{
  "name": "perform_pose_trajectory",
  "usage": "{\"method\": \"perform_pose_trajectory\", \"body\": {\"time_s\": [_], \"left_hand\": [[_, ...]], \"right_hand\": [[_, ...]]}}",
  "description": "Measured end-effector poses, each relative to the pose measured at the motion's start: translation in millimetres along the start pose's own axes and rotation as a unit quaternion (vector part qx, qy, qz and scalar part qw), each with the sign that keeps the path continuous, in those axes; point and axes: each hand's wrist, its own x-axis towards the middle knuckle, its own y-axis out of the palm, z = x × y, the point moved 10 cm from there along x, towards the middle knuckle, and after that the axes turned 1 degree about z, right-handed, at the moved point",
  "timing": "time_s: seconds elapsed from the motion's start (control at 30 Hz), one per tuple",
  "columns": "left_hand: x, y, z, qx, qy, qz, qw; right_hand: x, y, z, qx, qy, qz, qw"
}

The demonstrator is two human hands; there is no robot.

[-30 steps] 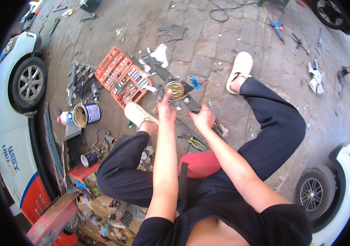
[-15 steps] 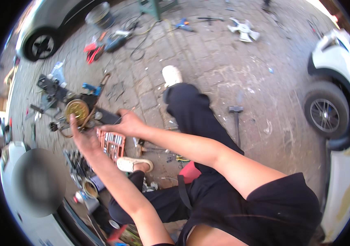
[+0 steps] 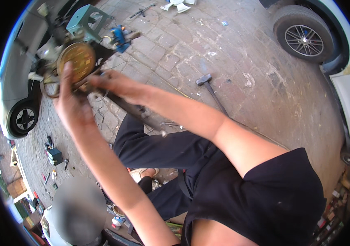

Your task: The person sits on a low stool in a cluttered workshop and works on a mechanical assembly, likely a carburetor. They use a screwdriver to manipulate internal components and a brush to clean the part, handling various small tools and parts scattered on the ground.

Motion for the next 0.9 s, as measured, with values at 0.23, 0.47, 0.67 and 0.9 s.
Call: {"method": "perform_pose_trajectory", "body": {"time_s": [0.23,0.47,0.67,0.9], "left_hand": [[-67,125,171,-0.083,-0.097,0.090,0.988],[-203,176,333,0.056,-0.329,0.298,0.894],[-207,127,353,0.120,-0.395,0.288,0.864],[-122,71,238,-0.067,-0.333,0.148,0.929]], "right_hand": [[-150,-201,38,-0.101,-0.020,-0.298,0.949],[-385,-344,59,-0.256,0.069,-0.548,0.793],[-496,-406,97,-0.415,0.136,-0.649,0.624],[-605,-482,94,-0.506,0.501,-0.608,0.351]]}}
